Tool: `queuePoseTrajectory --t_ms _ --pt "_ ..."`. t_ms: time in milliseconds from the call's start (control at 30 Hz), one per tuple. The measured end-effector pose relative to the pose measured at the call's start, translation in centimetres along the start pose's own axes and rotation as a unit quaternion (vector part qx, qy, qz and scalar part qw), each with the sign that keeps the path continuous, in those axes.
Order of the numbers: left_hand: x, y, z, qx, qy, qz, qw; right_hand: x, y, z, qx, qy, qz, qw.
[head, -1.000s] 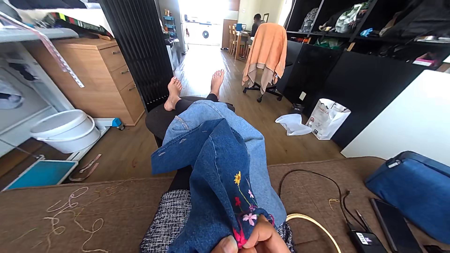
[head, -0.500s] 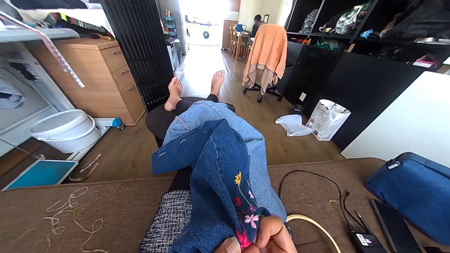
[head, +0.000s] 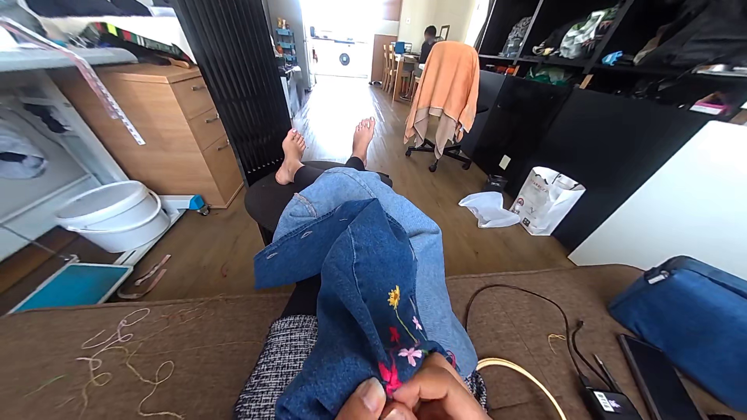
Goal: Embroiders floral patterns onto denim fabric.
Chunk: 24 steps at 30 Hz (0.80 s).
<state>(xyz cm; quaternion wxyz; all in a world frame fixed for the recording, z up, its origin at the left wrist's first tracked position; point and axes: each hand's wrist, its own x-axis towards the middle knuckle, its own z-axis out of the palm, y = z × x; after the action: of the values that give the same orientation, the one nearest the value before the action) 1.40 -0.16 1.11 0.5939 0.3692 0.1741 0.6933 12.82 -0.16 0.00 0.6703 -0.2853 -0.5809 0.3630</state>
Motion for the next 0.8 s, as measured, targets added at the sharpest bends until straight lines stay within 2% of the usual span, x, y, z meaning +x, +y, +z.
queuePoseTrajectory --t_ms 233,400,800 --pt "-0.26 -0.22 -0.15 0.054 -0.010 0.038 0.998 -0.09 -0.12 -0.29 -0.056 -0.010 -0.029 0.998" --pt "-0.32 -0.27 -0.11 0.045 0.013 0.038 0.998 -0.29 -0.31 -0.19 -0.048 -0.016 -0.021 0.998" --pt "-0.31 -0.17 -0.09 0.046 -0.007 0.025 0.999 -0.32 -0.09 0.10 -0.017 -0.008 -0.001 1.000"
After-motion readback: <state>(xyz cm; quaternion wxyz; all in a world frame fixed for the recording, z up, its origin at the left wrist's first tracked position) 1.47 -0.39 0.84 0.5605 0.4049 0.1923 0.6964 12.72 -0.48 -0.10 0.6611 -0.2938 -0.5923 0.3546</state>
